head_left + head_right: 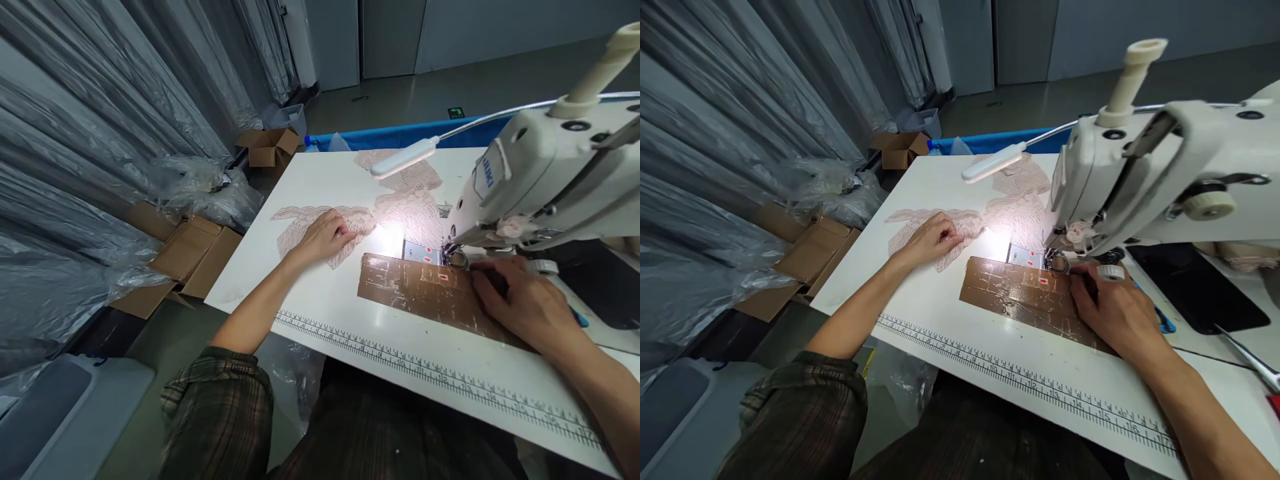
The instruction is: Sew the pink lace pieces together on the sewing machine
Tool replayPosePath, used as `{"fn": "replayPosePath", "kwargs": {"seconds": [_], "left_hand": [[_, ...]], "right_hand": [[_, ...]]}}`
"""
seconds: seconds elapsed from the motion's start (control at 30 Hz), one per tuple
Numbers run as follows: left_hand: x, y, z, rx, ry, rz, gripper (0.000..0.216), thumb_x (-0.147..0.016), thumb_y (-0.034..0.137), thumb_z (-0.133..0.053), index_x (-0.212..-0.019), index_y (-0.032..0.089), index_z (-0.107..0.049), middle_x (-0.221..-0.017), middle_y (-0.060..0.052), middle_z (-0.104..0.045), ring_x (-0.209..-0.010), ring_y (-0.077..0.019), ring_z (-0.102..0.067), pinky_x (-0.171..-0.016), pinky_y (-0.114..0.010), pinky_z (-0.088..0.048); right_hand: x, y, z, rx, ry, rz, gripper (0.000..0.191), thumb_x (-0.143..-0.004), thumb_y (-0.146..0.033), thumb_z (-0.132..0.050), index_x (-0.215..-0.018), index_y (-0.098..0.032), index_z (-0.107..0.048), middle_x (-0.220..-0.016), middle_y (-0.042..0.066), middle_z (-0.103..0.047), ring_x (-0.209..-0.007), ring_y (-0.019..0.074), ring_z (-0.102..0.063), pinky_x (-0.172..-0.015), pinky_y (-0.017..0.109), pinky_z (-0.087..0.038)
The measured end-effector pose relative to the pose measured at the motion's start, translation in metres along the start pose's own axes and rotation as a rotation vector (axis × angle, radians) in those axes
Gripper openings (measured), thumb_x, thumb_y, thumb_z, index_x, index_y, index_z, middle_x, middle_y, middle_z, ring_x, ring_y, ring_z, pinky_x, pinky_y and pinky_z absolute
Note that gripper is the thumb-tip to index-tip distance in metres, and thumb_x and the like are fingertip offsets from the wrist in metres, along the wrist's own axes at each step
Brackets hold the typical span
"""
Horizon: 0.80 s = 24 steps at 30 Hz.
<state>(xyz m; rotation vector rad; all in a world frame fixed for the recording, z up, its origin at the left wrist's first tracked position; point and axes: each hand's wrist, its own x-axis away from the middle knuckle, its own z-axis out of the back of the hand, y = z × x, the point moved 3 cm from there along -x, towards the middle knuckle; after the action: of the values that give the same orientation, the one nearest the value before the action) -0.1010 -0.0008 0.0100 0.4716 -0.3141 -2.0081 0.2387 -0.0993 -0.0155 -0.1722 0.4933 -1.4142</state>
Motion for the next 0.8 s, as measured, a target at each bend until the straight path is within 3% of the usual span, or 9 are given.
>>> {"fn": "replayPosePath", "kwargs": {"seconds": [0.13,0.27,0.33,0.4,0.53,0.7,0.8], "left_hand": [[0.001,-0.003,0.003,0.100,-0.001,0.023,0.025,-0.097,0.028,-0.054,-0.075,0.019,-0.057,-0.091,-0.003,-0.059,-0.084,-0.0176,-0.059,-0.076,-0.032,-0.048],[0.002,-0.006,0.003,0.221,0.013,0.086,0.026,-0.094,0.027,-0.059,-0.070,0.018,-0.060,-0.097,-0.004,-0.062,-0.084,-0.0166,-0.060,-0.075,-0.031,-0.046],[0.001,-0.007,0.002,0.259,0.032,0.125,0.025,-0.091,0.028,-0.062,-0.068,0.017,-0.063,-0.098,-0.004,-0.062,-0.082,-0.0158,-0.060,-0.073,-0.031,-0.045],[0.000,-0.008,0.001,0.291,0.038,0.156,0.023,-0.089,0.029,-0.065,-0.069,0.018,-0.066,-0.098,-0.004,-0.063,-0.081,-0.0155,-0.060,-0.072,-0.031,-0.045],[-0.001,-0.010,-0.001,0.348,0.063,0.212,0.018,-0.083,0.029,-0.069,-0.068,0.019,-0.072,-0.104,-0.005,-0.064,-0.086,-0.0167,-0.063,-0.073,-0.031,-0.047],[0.001,-0.011,-0.001,0.341,0.081,0.229,0.012,-0.078,0.026,-0.070,-0.070,0.020,-0.076,-0.109,-0.004,-0.066,-0.093,-0.0180,-0.066,-0.079,-0.030,-0.052],[0.001,-0.009,-0.003,0.342,0.098,0.195,0.013,-0.078,0.021,-0.067,-0.067,0.018,-0.070,-0.116,-0.006,-0.063,-0.104,-0.0198,-0.066,-0.087,-0.031,-0.053]], "right_hand": [[-0.002,0.003,-0.001,0.028,-0.039,-0.032,0.027,-0.094,-0.048,-0.041,-0.105,-0.033,-0.060,-0.074,0.014,-0.064,-0.070,0.0421,-0.063,-0.055,0.049,-0.039],[0.003,-0.009,0.001,-0.009,0.150,0.039,0.027,-0.092,-0.049,-0.048,-0.094,-0.028,-0.065,-0.073,0.009,-0.067,-0.061,0.0314,-0.062,-0.054,0.043,-0.042],[0.008,-0.025,0.001,-0.080,0.230,0.131,0.022,-0.091,-0.042,-0.054,-0.091,-0.024,-0.066,-0.076,0.006,-0.068,-0.060,0.0237,-0.062,-0.055,0.039,-0.046],[0.009,-0.047,-0.004,-0.156,0.162,0.309,0.013,-0.092,-0.031,-0.056,-0.090,-0.021,-0.065,-0.077,0.004,-0.068,-0.064,0.0195,-0.063,-0.057,0.034,-0.048],[-0.005,-0.088,-0.020,-0.153,-0.019,0.611,0.018,-0.096,-0.020,-0.048,-0.098,-0.018,-0.066,-0.092,0.010,-0.070,-0.082,0.0220,-0.066,-0.071,0.037,-0.054],[-0.045,-0.124,-0.045,-0.144,0.056,0.643,0.038,-0.097,-0.022,-0.047,-0.132,-0.009,-0.059,-0.131,0.022,-0.064,-0.112,0.0287,-0.063,-0.087,0.043,-0.054],[-0.058,-0.138,-0.065,-0.085,0.043,0.597,0.043,-0.100,-0.024,-0.042,-0.138,-0.008,-0.054,-0.145,0.023,-0.056,-0.133,0.0320,-0.053,-0.099,0.050,-0.047]]}}
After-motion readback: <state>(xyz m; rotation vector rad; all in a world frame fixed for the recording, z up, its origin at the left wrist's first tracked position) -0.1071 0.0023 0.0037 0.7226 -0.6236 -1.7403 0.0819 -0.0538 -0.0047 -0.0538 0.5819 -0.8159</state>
